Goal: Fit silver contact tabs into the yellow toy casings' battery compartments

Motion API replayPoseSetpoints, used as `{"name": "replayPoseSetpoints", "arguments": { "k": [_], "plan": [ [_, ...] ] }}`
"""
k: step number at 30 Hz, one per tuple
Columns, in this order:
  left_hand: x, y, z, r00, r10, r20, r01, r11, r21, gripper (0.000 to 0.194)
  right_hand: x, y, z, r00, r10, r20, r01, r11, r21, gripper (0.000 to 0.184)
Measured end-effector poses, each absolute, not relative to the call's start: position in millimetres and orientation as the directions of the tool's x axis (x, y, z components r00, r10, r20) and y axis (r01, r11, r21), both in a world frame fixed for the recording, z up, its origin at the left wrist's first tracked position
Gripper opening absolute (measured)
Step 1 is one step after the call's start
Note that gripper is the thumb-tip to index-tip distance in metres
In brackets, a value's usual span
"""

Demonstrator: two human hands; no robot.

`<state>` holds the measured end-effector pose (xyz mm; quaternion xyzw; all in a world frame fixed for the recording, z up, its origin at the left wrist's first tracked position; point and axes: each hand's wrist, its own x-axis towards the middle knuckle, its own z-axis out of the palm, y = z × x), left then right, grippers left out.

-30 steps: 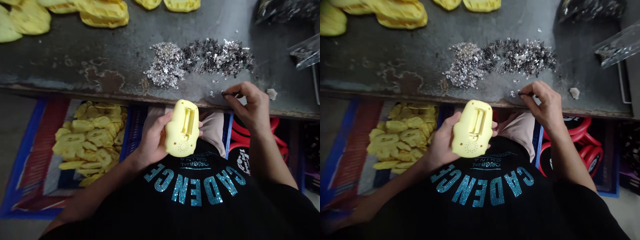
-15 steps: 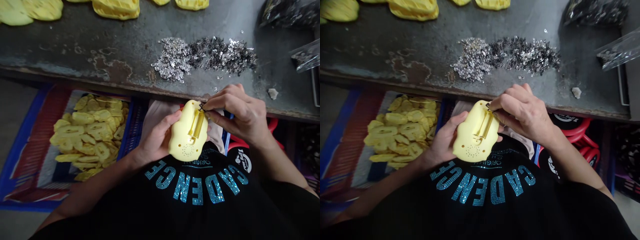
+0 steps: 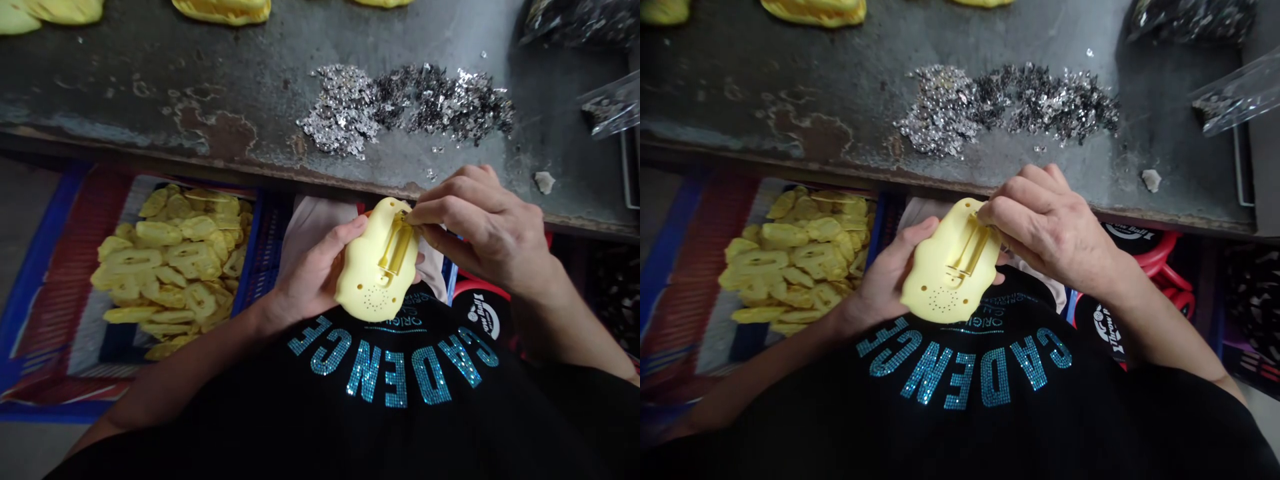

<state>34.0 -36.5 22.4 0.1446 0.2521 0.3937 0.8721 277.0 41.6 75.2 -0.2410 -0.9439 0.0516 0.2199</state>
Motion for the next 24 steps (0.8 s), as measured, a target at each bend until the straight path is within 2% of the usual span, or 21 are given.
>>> {"name": "replayPoseSetpoints", "arguments": {
  "k": [5, 9, 15, 17, 20, 22, 24],
  "plan": [
    [36.7, -37.3, 19.3, 0.535, 0.762, -0.365, -0.629, 0.647, 0.431, 0.084, 277.1, 41.5, 71.8, -0.792, 0.434, 0.429, 0.415, 0.899, -0.143, 0.011],
    [35.3, -35.3, 18.4, 0.556, 0.758, -0.341, -0.612, 0.651, 0.448, 0.089, 277.4, 36.7, 65.0, -0.753, 0.523, 0.400, 0.473, 0.852, -0.224, 0.015],
    [33.9, -33.9, 22.0, 0.567, 0.736, -0.370, -0.577, 0.675, 0.460, 0.096, 276.8, 25.9, 58.5, -0.657, 0.561, 0.503, 0.472, 0.827, -0.307, 0.018],
    [36.3, -35.1, 22.2, 0.540, 0.751, -0.379, -0.592, 0.660, 0.463, 0.098, 276.9, 27.1, 59.4, -0.617, 0.617, 0.488, 0.493, 0.787, -0.371, 0.017],
    [40.2, -39.3, 21.2, 0.455, 0.815, -0.358, -0.647, 0.579, 0.496, 0.096, 278.7, 36.1, 64.3, -0.627, 0.689, 0.364, 0.449, 0.701, -0.554, 0.017],
    [40.7, -43.5, 21.2, 0.365, 0.863, -0.349, -0.643, 0.505, 0.575, 0.081, 280.1, 43.9, 68.5, -0.668, 0.697, 0.261, 0.393, 0.628, -0.672, 0.024],
    [39.1, -48.2, 21.7, 0.286, 0.896, -0.338, -0.589, 0.443, 0.676, 0.062, 280.3, 49.4, 71.4, -0.692, 0.695, 0.195, 0.364, 0.569, -0.738, 0.025]
  ]
}}
